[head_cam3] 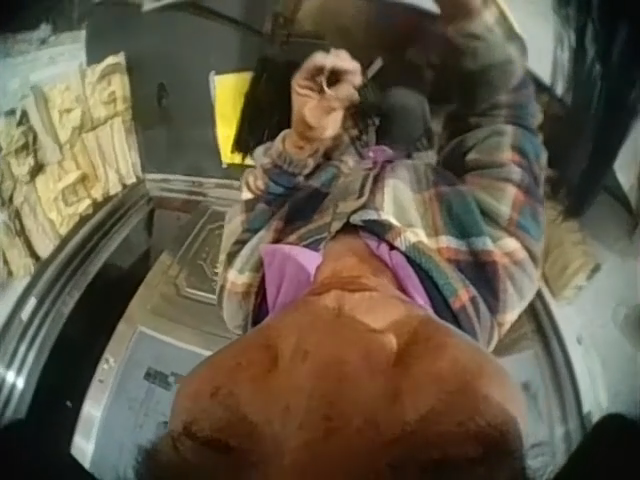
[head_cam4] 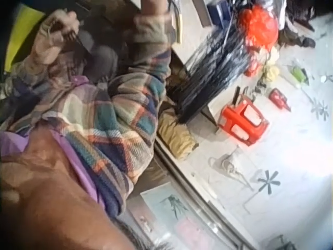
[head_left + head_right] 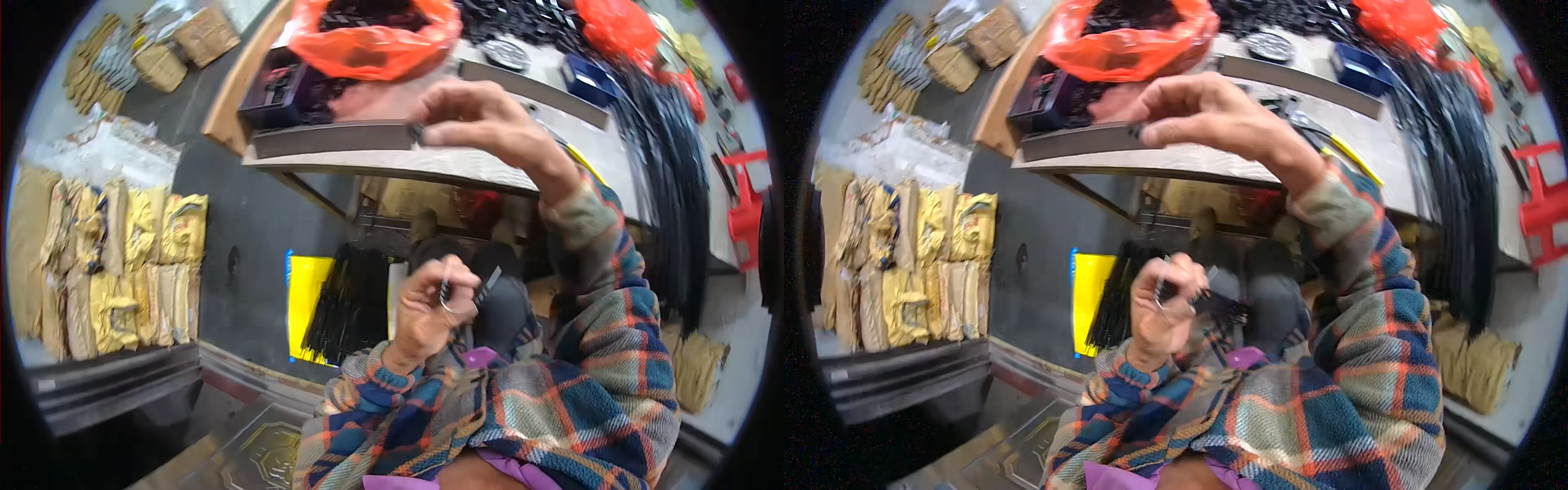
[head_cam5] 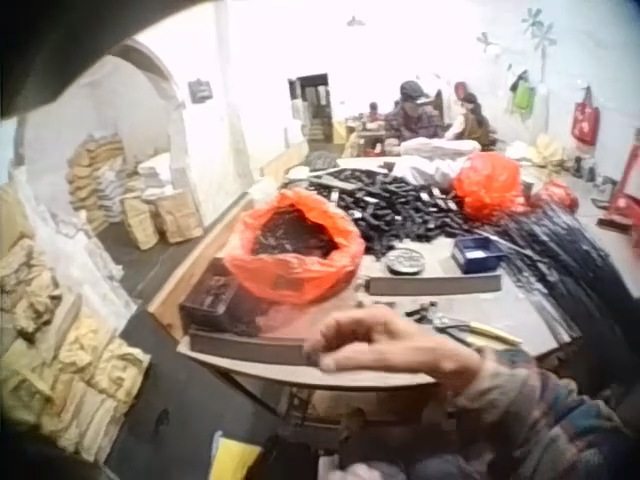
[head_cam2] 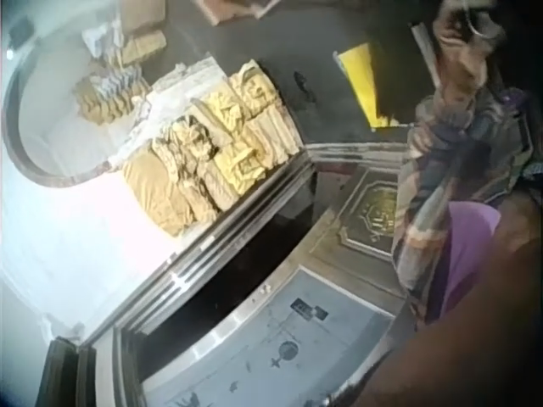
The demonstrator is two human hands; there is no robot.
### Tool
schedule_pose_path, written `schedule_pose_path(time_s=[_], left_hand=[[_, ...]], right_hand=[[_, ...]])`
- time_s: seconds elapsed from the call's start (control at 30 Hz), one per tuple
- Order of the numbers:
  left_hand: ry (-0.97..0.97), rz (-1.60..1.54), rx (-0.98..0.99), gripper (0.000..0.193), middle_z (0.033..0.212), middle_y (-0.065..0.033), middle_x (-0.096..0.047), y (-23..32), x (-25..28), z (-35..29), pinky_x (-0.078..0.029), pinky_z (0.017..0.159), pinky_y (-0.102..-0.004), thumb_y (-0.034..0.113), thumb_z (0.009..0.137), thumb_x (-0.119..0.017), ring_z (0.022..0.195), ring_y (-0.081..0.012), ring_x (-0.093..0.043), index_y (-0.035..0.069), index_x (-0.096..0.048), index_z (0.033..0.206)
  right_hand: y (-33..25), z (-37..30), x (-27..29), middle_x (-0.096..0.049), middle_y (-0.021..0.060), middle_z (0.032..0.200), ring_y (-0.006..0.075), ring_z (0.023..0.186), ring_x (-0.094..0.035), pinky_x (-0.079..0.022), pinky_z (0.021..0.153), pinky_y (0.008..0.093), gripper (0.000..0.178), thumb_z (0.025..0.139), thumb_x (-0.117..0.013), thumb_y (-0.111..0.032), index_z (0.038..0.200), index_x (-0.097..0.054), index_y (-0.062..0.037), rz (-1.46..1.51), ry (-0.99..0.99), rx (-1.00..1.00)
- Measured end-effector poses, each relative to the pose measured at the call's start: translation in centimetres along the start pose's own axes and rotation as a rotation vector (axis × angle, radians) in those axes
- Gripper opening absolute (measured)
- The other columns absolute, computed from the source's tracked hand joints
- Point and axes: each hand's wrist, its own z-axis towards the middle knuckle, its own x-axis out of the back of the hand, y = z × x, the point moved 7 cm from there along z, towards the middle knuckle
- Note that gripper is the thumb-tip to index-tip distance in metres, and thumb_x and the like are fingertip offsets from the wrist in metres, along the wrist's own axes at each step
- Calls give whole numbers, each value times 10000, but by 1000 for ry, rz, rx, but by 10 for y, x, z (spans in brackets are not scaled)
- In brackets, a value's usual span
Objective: Assembling electrical cables and connectors by inserting wires into housings and securing them using a tool.
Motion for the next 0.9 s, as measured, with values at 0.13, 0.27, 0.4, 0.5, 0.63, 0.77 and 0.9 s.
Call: schedule_pose_path(time_s=[0.13, 0.27, 0.4, 0.5, 0.63, 0.77, 0.9], left_hand=[[156, 71, 43, 232, 791, 18, -506, -5, -31, 17, -367, 656, -180, -60, 710, -631, 718, -45, -449, 17, -590, 926], [36, -19, 99, 232, 851, 15, -557, -34, -76, 26, -385, 676, -156, -62, 762, -616, 759, -33, -488, 22, -576, 975], [-63, 12, 86, 210, 874, -2, -578, -60, -104, 25, -414, 710, -171, -62, 767, -617, 790, -42, -513, 18, -587, 959], [-85, 8, 147, 203, 879, -5, -580, -71, -123, 21, -417, 736, -177, -64, 768, -614, 813, -48, -519, 9, -588, 956], [-90, 30, 161, 200, 888, -4, -579, -87, -133, 22, -418, 747, -183, -67, 771, -609, 819, -51, -521, 1, -584, 958], [-89, 48, 142, 194, 894, -3, -578, -94, -136, 25, -420, 751, -188, -67, 774, -606, 823, -53, -521, 2, -583, 954], [-91, 54, 143, 192, 902, 3, -574, -98, -135, 27, -422, 757, -193, -63, 773, -609, 830, -53, -519, 6, -585, 951]], right_hand=[[-39, -83, 10, -602, 43, 848, 143, 820, -551, -376, 886, 292, 264, 685, -719, -114, 890, -611, 13, -84, -12, -33], [-52, -144, 30, -613, 29, 817, 139, 818, -571, -283, 1000, 350, 231, 677, -721, -114, 855, -620, -8, -143, 99, -66], [-61, -192, 48, -617, 41, 780, 141, 785, -577, -301, 990, 374, 152, 683, -713, -113, 767, -626, -20, -166, 311, -97], [-52, -215, 57, -618, 49, 763, 145, 775, -581, -312, 983, 376, 122, 707, -694, -112, 775, -636, -27, -71, 385, -23], [-41, -238, 66, -633, 64, 767, 162, 777, -595, -281, 998, 407, 81, 744, -663, -109, 753, -614, -44, 38, 513, 32], [-39, -245, 71, -649, 87, 823, 176, 825, -607, -231, 1031, 423, 109, 754, -655, -135, 761, -601, -40, 13, 506, 85], [-39, -246, 71, -652, 97, 836, 185, 839, -611, -207, 1043, 426, 155, 744, -664, -155, 811, -607, -26, -16, 490, 88]])
